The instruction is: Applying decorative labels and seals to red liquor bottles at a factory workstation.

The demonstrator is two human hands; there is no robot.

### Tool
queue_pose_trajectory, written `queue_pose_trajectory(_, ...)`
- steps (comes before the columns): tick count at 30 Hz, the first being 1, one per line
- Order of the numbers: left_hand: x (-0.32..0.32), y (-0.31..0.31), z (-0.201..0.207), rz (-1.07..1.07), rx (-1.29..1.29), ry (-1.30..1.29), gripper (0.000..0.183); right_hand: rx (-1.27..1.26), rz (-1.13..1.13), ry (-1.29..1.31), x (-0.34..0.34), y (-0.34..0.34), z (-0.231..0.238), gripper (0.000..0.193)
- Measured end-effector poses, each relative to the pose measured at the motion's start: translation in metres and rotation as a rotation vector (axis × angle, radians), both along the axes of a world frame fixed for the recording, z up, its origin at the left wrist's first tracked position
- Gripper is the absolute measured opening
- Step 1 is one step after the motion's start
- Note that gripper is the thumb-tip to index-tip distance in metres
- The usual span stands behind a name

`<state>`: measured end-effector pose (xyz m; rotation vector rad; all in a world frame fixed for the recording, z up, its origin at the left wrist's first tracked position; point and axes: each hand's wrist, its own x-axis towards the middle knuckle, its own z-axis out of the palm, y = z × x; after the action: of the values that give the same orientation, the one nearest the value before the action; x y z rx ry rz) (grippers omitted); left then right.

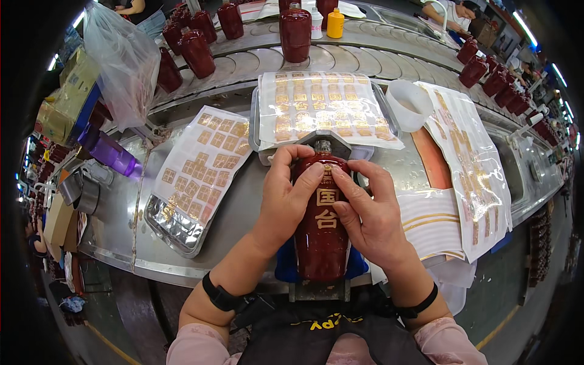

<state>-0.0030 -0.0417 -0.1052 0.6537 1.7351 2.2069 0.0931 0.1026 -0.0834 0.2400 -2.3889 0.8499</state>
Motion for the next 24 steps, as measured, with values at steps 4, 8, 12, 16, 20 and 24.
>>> queue_pose_trajectory(4, 0.002, -0.002, 0.003, -0.075, 0.092, -0.139, 0.028, -0.026, -0.002, -0.009, 0.002, 0.001, 0.001, 0.043)
queue_pose_trajectory(8, 0.004, -0.001, 0.004, -0.038, 0.066, -0.065, 0.026, -0.008, 0.003, -0.009, 0.002, 0.001, -0.001, 0.044)
queue_pose_trajectory(12, 0.004, -0.003, 0.002, -0.053, 0.029, -0.062, 0.027, 0.006, 0.0, -0.024, 0.002, 0.001, -0.003, 0.044)
queue_pose_trajectory(16, 0.004, -0.01, -0.002, -0.113, 0.144, -0.164, 0.039, -0.141, 0.024, -0.049, 0.006, 0.005, -0.005, 0.042)
queue_pose_trajectory(20, 0.015, -0.013, -0.004, -0.034, 0.024, 0.05, 0.051, -0.315, 0.074, -0.083, 0.011, 0.006, -0.009, 0.042)
queue_pose_trajectory(24, 0.016, -0.012, -0.009, -0.028, 0.008, 0.049, 0.051, -0.333, 0.071, -0.08, 0.01, 0.005, -0.014, 0.043)
